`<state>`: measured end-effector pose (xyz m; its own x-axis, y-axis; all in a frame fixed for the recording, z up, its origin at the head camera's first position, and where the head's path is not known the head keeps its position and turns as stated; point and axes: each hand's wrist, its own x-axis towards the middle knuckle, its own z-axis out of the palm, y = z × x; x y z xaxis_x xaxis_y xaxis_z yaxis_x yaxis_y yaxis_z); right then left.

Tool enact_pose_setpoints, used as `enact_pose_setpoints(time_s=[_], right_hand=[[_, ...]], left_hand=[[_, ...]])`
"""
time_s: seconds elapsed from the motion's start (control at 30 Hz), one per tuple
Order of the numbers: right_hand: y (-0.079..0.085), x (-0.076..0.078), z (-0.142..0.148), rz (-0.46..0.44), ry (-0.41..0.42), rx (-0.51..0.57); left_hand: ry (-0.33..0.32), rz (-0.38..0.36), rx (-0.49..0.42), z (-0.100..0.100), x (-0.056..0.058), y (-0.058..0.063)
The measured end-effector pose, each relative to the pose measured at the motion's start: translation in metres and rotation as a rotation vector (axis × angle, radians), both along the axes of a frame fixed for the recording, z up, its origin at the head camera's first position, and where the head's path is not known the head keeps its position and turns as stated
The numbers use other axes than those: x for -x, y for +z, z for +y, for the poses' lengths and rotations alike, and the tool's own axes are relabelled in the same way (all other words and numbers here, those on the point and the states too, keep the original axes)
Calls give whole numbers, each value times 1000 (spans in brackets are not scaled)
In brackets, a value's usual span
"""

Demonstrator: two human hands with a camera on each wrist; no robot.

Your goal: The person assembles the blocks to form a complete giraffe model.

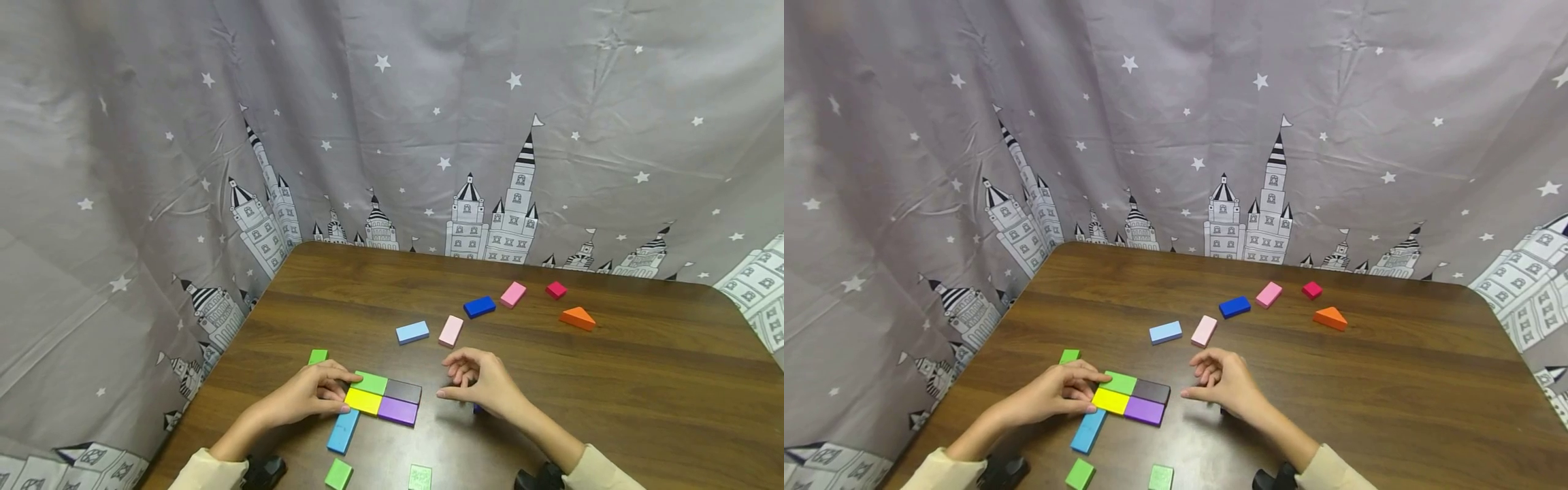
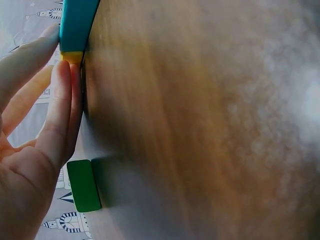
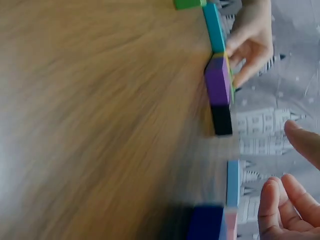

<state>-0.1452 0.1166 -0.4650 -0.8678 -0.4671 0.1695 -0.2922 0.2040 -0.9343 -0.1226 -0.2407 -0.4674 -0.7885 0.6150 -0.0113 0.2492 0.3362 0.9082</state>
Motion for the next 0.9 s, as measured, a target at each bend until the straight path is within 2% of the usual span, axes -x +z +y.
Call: enact_pose_setpoints(time_s=[0.23, 0.47, 0.7, 0.9], right_hand=[[-2, -2, 26, 93, -84, -20], [-6, -5, 45, 166, -170, -119], [-13, -7, 57, 103, -202, -171], [-14, -8, 62, 50, -170, -165]], left_hand=[[5, -12, -4, 0, 0, 1], [6, -9, 5, 0, -1, 2], [15, -20, 13, 1, -1, 4], [16, -20, 13, 1, 0, 2]])
